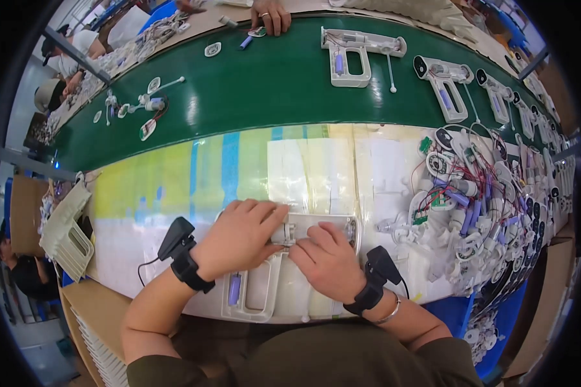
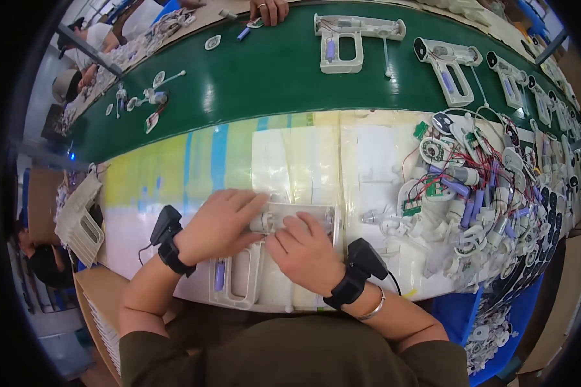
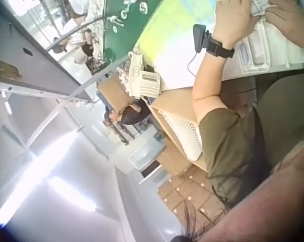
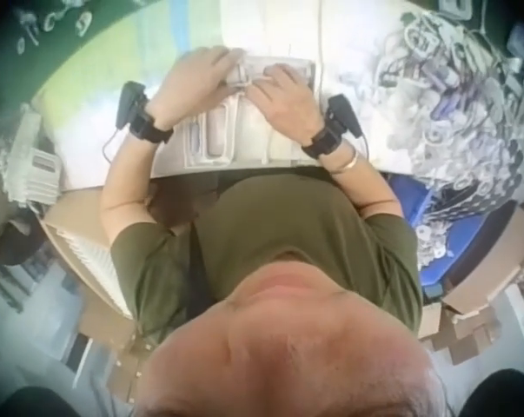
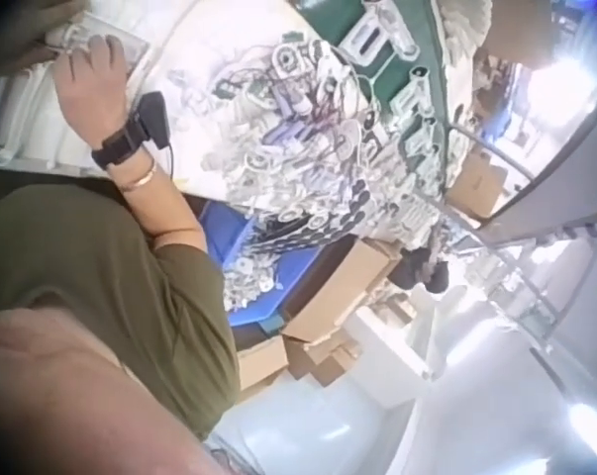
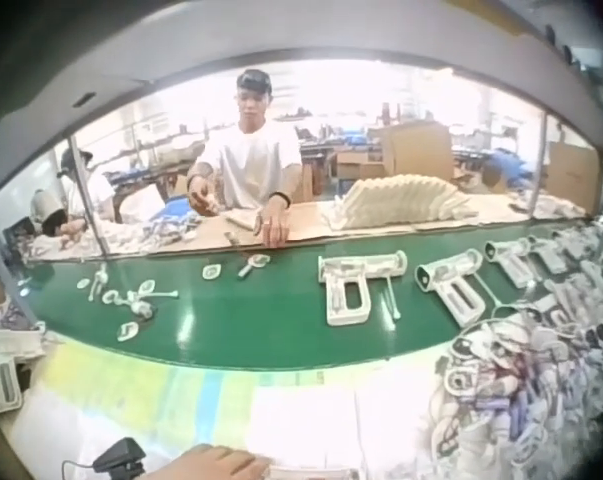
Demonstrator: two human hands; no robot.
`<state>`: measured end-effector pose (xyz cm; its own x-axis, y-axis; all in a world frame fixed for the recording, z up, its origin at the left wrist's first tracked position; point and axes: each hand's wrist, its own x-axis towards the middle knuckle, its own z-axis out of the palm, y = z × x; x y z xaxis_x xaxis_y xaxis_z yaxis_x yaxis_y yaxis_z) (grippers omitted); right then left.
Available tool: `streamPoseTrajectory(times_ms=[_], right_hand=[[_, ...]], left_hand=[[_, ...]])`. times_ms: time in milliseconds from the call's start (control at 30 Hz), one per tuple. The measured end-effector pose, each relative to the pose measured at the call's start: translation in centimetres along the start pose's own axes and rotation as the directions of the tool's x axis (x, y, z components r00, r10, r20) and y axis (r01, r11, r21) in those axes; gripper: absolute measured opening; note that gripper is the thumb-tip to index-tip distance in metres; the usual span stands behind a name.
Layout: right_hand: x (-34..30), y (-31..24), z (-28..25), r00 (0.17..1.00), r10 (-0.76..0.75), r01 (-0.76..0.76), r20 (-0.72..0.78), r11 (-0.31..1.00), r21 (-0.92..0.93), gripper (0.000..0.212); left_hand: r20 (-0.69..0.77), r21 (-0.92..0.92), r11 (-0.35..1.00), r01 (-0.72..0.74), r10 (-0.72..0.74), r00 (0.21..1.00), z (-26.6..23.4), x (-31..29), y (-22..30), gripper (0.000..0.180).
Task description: Assembling portable electronic spray guns by installing internal components like motors, batteries, and circuit boards into plastic shells.
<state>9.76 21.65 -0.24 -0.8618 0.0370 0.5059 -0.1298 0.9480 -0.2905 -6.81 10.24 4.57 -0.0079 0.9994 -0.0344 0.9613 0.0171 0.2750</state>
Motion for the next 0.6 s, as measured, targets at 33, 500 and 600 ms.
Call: streamPoseTrajectory(times_ms=[33, 500, 600], right_hand=[[0.0, -0.1, 0.1, 1.000, 0.011, -0.011, 0.017, 1.000, -0.002, 0.014], [0.5, 0.7, -0.6, 0.999, 0.019, -0.007, -0.048, 0.971, 0.238, 0.021], [0.2, 1.2, -0.4, 1.000, 0.006, -0.012, 0.025, 0.970, 0.244, 0.021]], left_hand=[[0.009, 0.018, 1.000, 0.006, -0.006, 1.000, -0.1, 0.1, 0.2, 0.062], [-0.127, 0.215, 0.976, 0.044, -0.017, 0.992, -8.0, 16.7, -19.3, 0.044], [-0.084, 0.225, 0.966, 0.126, -0.110, 0.990, -7.2, 22.1, -24.4, 0.048]])
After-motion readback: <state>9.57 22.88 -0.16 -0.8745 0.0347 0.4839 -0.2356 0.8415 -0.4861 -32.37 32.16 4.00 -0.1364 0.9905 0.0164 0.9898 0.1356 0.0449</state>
